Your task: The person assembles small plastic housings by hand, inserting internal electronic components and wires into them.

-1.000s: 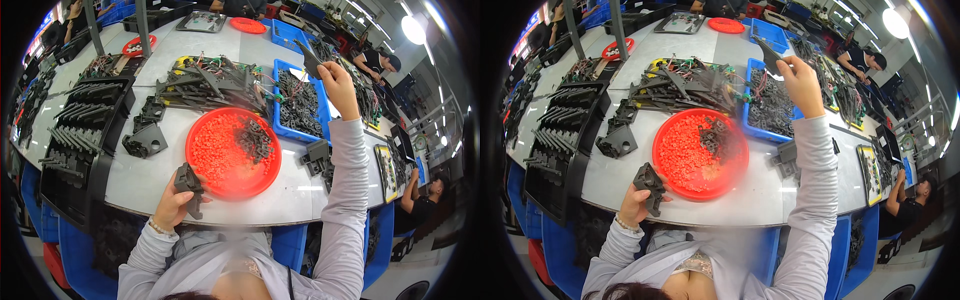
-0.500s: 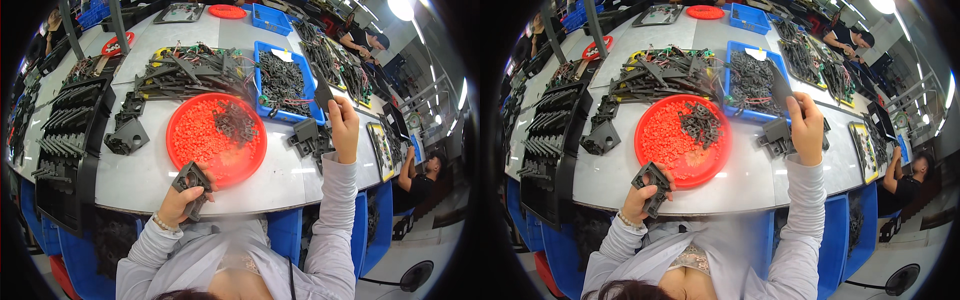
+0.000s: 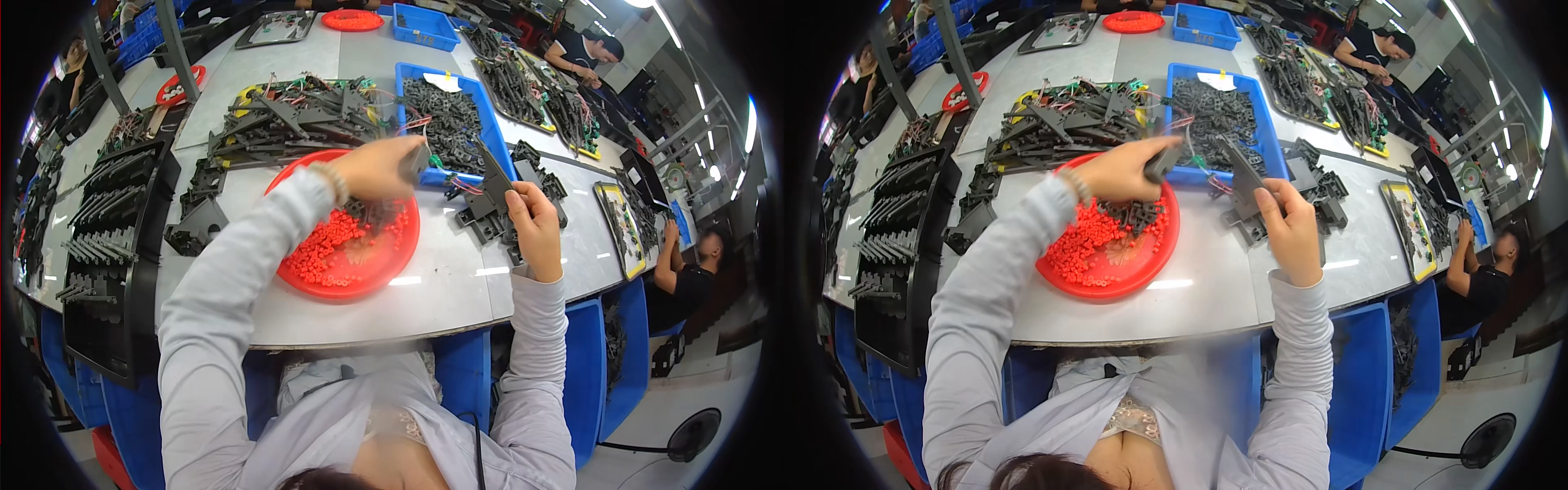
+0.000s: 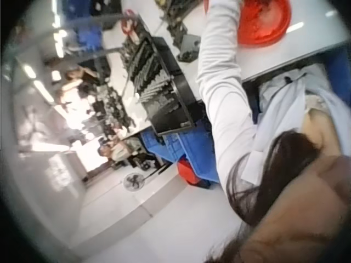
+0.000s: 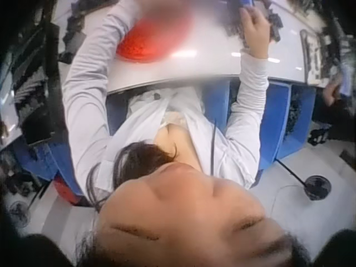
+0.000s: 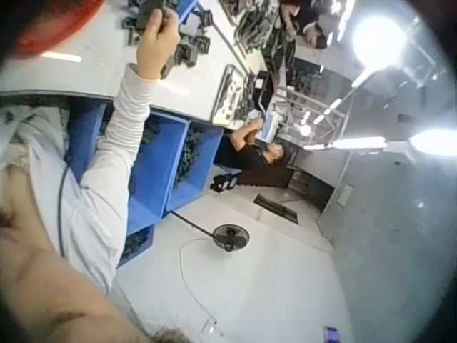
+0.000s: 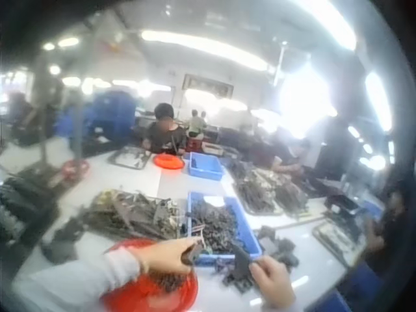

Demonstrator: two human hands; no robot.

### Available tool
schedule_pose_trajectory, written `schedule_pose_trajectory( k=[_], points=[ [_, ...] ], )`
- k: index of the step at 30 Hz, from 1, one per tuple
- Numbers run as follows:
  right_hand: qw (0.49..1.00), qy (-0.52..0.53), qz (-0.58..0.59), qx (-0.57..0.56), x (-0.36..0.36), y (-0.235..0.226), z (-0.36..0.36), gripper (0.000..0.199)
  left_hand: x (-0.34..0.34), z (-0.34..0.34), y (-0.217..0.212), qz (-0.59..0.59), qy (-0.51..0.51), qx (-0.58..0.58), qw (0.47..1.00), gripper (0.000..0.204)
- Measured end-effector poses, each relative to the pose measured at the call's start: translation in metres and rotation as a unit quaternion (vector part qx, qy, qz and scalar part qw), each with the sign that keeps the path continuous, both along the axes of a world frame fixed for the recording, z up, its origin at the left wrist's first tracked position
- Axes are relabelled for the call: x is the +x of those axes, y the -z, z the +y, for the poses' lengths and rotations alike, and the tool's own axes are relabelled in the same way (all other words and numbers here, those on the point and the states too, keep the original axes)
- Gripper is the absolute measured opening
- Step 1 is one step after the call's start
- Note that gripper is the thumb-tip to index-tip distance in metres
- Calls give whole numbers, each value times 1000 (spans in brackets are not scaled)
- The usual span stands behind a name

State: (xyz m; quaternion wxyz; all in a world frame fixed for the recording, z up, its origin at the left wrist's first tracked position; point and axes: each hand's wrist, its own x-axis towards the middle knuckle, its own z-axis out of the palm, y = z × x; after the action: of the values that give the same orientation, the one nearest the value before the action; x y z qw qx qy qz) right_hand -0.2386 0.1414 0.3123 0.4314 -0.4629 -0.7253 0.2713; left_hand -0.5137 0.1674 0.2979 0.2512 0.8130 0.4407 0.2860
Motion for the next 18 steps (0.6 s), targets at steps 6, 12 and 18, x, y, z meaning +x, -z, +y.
schedule_pose_trajectory(
  k=[6,12,18],
  points=[
    [999,-5,45,17,-3,-15,4,25,22,83,13,134,51,-27,989,73],
    [991,15,127,48,15,-25,-4,23,14,90,8,173,-3,48,984,56],
    [968,-9,251,-12,33,-20,-25,22,-28,108,23,96,-115,86,985,53]
  ],
)
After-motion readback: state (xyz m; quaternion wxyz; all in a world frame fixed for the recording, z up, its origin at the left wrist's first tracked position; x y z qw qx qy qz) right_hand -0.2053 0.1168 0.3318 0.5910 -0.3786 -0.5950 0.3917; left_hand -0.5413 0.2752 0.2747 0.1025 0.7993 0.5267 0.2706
